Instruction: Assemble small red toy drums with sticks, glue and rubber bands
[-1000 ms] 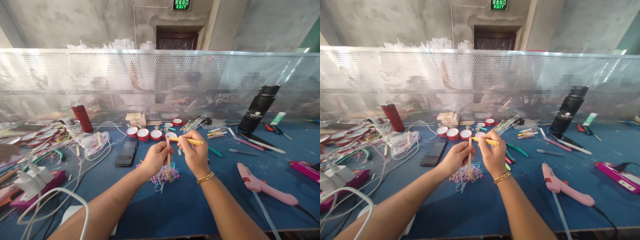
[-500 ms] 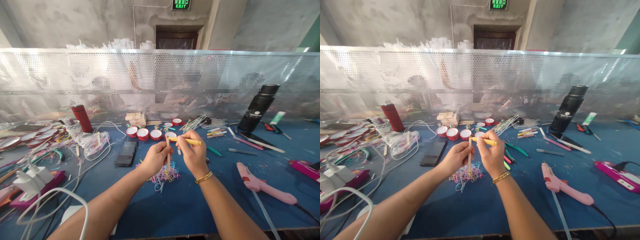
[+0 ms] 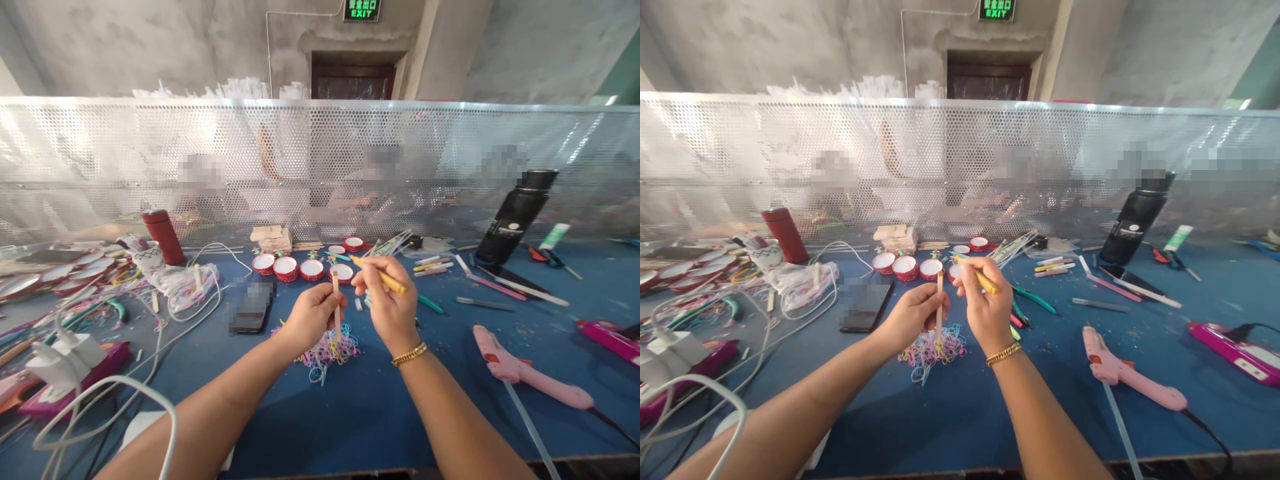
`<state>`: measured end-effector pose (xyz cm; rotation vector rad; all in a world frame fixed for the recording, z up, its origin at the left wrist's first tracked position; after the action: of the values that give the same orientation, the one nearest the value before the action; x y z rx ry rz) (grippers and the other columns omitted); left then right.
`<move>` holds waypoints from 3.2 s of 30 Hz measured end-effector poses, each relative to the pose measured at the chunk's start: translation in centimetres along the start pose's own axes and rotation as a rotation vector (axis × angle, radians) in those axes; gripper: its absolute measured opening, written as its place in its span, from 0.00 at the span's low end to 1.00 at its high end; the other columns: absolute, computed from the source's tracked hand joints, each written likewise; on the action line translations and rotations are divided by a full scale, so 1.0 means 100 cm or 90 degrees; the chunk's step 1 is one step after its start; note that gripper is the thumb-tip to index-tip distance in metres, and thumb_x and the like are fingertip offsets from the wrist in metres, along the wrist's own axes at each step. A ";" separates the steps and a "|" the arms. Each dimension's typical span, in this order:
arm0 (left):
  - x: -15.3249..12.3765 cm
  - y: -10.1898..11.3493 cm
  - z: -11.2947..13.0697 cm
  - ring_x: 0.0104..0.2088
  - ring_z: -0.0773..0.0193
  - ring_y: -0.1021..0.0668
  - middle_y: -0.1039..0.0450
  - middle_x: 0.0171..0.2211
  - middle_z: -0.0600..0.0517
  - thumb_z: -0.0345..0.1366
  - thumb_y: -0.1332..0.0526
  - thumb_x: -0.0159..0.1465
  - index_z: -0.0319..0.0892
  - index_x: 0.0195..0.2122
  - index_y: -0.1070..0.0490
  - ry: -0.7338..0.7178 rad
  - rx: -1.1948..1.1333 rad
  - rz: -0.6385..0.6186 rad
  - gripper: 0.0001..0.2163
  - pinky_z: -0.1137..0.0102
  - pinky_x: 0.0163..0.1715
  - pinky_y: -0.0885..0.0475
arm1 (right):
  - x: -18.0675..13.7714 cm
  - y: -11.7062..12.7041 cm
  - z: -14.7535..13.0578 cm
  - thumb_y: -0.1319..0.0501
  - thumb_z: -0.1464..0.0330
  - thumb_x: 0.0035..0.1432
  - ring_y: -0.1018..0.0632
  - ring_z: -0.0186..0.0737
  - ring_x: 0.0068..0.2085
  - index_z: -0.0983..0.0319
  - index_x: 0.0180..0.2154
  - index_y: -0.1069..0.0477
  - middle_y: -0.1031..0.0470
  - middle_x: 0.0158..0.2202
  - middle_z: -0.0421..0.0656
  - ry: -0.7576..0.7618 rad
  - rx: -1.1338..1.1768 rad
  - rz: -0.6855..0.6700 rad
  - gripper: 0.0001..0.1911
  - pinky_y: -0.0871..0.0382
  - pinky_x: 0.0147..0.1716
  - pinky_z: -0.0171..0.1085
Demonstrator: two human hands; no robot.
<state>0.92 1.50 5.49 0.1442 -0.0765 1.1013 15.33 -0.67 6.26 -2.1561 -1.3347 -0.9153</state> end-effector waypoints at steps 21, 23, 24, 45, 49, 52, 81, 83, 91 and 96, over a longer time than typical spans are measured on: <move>0.000 -0.001 0.003 0.16 0.73 0.34 0.31 0.20 0.56 0.53 0.40 0.60 0.41 0.28 0.34 -0.029 -0.003 -0.024 0.19 0.75 0.16 0.42 | -0.003 -0.014 0.021 0.34 0.67 0.53 0.21 0.39 0.32 0.57 0.39 0.34 0.23 0.29 0.37 -0.122 0.051 -0.074 0.12 0.28 0.43 0.44; 0.000 -0.001 0.005 0.16 0.73 0.34 0.32 0.19 0.56 0.54 0.40 0.60 0.41 0.27 0.34 -0.026 -0.001 -0.023 0.19 0.75 0.16 0.42 | -0.004 -0.014 0.020 0.34 0.68 0.52 0.21 0.40 0.34 0.57 0.39 0.34 0.23 0.29 0.37 -0.121 0.045 -0.083 0.13 0.28 0.44 0.45; -0.001 -0.001 0.006 0.16 0.73 0.34 0.33 0.19 0.56 0.54 0.40 0.60 0.41 0.27 0.35 -0.020 -0.002 -0.022 0.19 0.75 0.16 0.42 | -0.004 -0.014 0.019 0.34 0.68 0.52 0.21 0.40 0.34 0.57 0.39 0.34 0.23 0.29 0.37 -0.124 0.047 -0.085 0.13 0.28 0.43 0.44; 0.000 0.001 -0.001 0.16 0.72 0.36 0.38 0.15 0.58 0.52 0.42 0.62 0.41 0.28 0.33 -0.016 0.073 -0.009 0.18 0.75 0.18 0.43 | -0.004 -0.013 0.024 0.33 0.66 0.51 0.21 0.38 0.31 0.57 0.41 0.36 0.23 0.30 0.37 -0.158 0.096 -0.084 0.17 0.26 0.33 0.38; 0.001 0.001 -0.004 0.17 0.71 0.35 0.38 0.16 0.58 0.51 0.43 0.63 0.41 0.29 0.33 -0.025 0.063 -0.014 0.17 0.75 0.19 0.42 | -0.004 -0.013 0.025 0.32 0.66 0.51 0.21 0.38 0.31 0.56 0.41 0.35 0.23 0.29 0.37 -0.155 0.081 -0.084 0.16 0.26 0.33 0.38; 0.002 0.000 -0.006 0.17 0.71 0.36 0.38 0.16 0.58 0.51 0.43 0.63 0.41 0.29 0.32 -0.024 0.069 -0.018 0.17 0.74 0.19 0.42 | -0.004 -0.013 0.027 0.33 0.67 0.51 0.22 0.38 0.31 0.56 0.40 0.35 0.23 0.29 0.37 -0.157 0.074 -0.089 0.16 0.27 0.34 0.38; 0.003 -0.002 -0.006 0.18 0.72 0.29 0.26 0.24 0.54 0.41 0.43 0.64 0.41 0.30 0.34 0.006 0.057 -0.021 0.09 0.77 0.17 0.40 | -0.005 -0.006 0.012 0.39 0.64 0.60 0.23 0.38 0.30 0.60 0.35 0.28 0.24 0.30 0.41 -0.041 0.018 -0.024 0.06 0.28 0.31 0.38; 0.003 -0.003 -0.006 0.18 0.72 0.29 0.26 0.24 0.54 0.41 0.44 0.64 0.41 0.30 0.34 0.002 0.055 -0.026 0.10 0.77 0.16 0.40 | -0.006 -0.006 0.012 0.38 0.65 0.59 0.23 0.38 0.29 0.59 0.33 0.31 0.25 0.27 0.39 -0.043 0.006 -0.008 0.05 0.28 0.30 0.37; 0.002 -0.003 -0.005 0.18 0.72 0.29 0.26 0.25 0.54 0.42 0.43 0.64 0.41 0.30 0.34 0.008 0.057 -0.024 0.10 0.77 0.15 0.39 | -0.006 -0.004 0.014 0.38 0.64 0.59 0.22 0.39 0.28 0.59 0.29 0.34 0.25 0.24 0.39 -0.029 -0.011 0.017 0.09 0.29 0.31 0.38; 0.002 -0.002 -0.005 0.17 0.72 0.29 0.26 0.24 0.54 0.42 0.43 0.64 0.41 0.30 0.35 0.005 0.051 -0.027 0.10 0.77 0.15 0.40 | -0.006 -0.004 0.012 0.38 0.65 0.60 0.25 0.36 0.25 0.59 0.26 0.34 0.26 0.23 0.38 -0.008 -0.043 0.017 0.11 0.31 0.29 0.36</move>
<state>1.25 1.69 4.96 0.2130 -0.0222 1.0636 15.17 -0.07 4.99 -2.2288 -1.2951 -0.9498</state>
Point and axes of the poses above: each hand's wrist, its own x-axis towards the middle knuckle, its own y-axis out of the back of the hand, z = x × y, the point moved 1 cm from there along x, towards the middle knuckle
